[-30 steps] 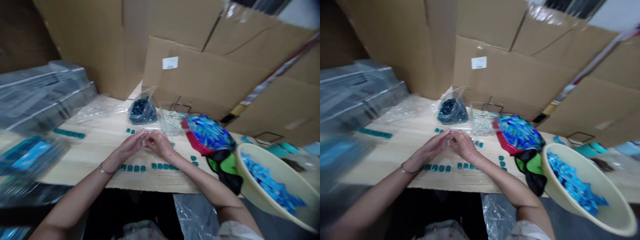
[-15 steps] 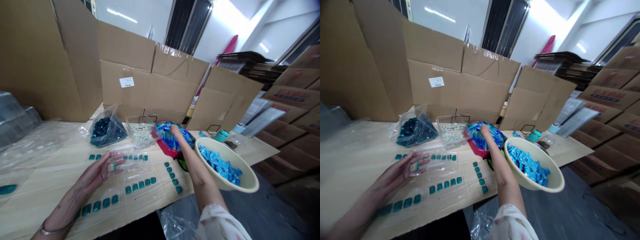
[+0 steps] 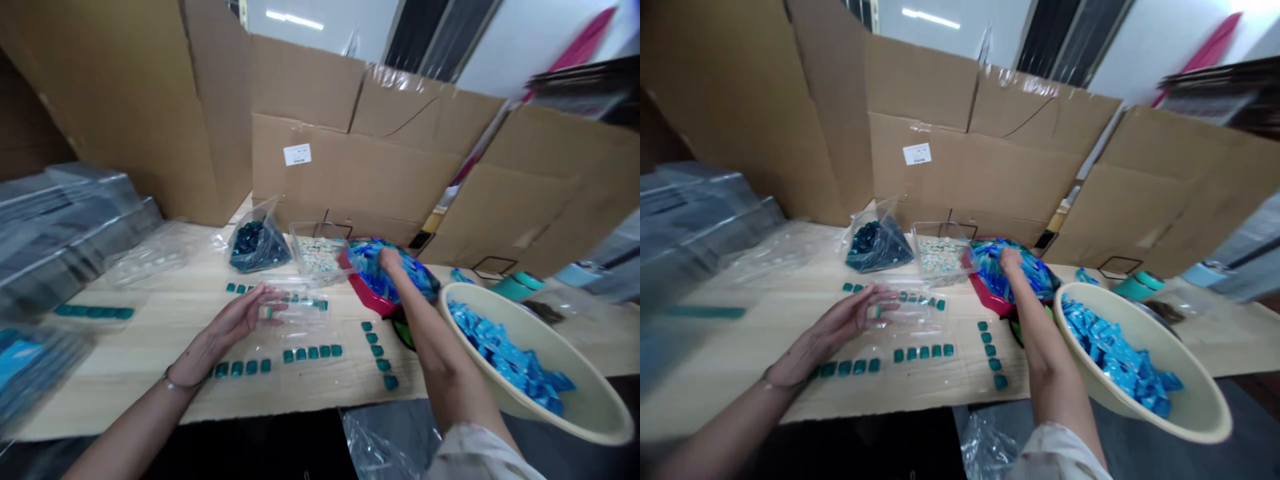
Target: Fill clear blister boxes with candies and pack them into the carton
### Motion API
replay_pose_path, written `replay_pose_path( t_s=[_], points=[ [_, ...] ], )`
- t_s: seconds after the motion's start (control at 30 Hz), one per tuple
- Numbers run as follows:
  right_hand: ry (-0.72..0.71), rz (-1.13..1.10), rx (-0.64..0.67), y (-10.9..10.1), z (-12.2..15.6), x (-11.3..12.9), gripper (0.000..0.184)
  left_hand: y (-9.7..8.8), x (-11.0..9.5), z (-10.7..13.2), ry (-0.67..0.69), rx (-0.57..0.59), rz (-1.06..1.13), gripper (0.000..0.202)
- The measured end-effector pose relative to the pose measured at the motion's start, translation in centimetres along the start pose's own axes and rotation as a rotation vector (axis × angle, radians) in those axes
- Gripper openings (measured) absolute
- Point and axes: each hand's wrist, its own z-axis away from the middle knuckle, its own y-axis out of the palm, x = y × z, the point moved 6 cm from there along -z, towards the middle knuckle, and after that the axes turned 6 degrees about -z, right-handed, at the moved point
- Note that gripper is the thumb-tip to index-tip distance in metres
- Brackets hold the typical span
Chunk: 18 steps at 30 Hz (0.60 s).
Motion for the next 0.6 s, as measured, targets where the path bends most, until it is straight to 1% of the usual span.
replay_pose_path(
  t_s=[0.07,0.1,0.13,0.2,0.23,0.27,0.3,0.33,0.4,0.43,0.5,0.53,0.6],
  points=[
    [-0.011,-0.042,-0.076,-1.1,1.4,0.3,0.032,0.0,0.0,0.0,0.003,0.022,0.020,0.025],
    [-0.059,-0.107,-0.129,-1.8,2.6,1.0,0.034,0.1,-0.1,0.0,0.005,0.029,0.022,0.026],
    [-0.139,-0.204,-0.182,-2.7,4.0,1.9,0.037,0.1,-0.2,0.1,0.008,0.032,0.018,0.027],
    [-0.416,-0.566,-0.277,-4.7,7.8,4.7,0.036,0.3,-0.4,0.2,0.022,0.034,0.001,0.029],
    [-0.572,-0.714,-0.273,-5.6,9.9,6.4,0.034,0.5,-0.6,0.3,0.033,0.035,-0.010,0.030],
    [-0.709,-0.794,-0.245,-6.1,12.0,8.1,0.030,0.6,-0.7,0.4,0.040,0.039,-0.022,0.031],
    [-0.827,-0.809,-0.222,-6.5,14.1,9.9,0.026,0.8,-0.9,0.5,0.044,0.045,-0.035,0.031],
    [-0.923,-0.776,-0.211,-6.7,15.9,11.6,0.023,0.9,-1.0,0.6,0.044,0.051,-0.051,0.032],
    [-1.033,-0.635,-0.221,-6.7,18.9,14.6,0.021,1.2,-1.0,0.9,0.032,0.057,-0.095,0.032],
    [-1.048,-0.548,-0.221,-6.4,20.0,15.9,0.021,1.3,-1.0,1.0,0.024,0.056,-0.122,0.031],
    [-1.015,-0.399,-0.215,-5.8,21.2,17.5,0.022,1.1,-0.9,1.2,0.017,0.036,-0.180,0.030],
    [-0.990,-0.353,-0.238,-5.8,21.5,17.7,0.021,1.0,-0.9,1.2,0.011,0.031,-0.209,0.029],
    [-0.926,-0.287,-0.314,-6.3,21.8,16.8,0.025,0.6,-1.0,0.8,-0.002,0.009,-0.272,0.028]
  ],
)
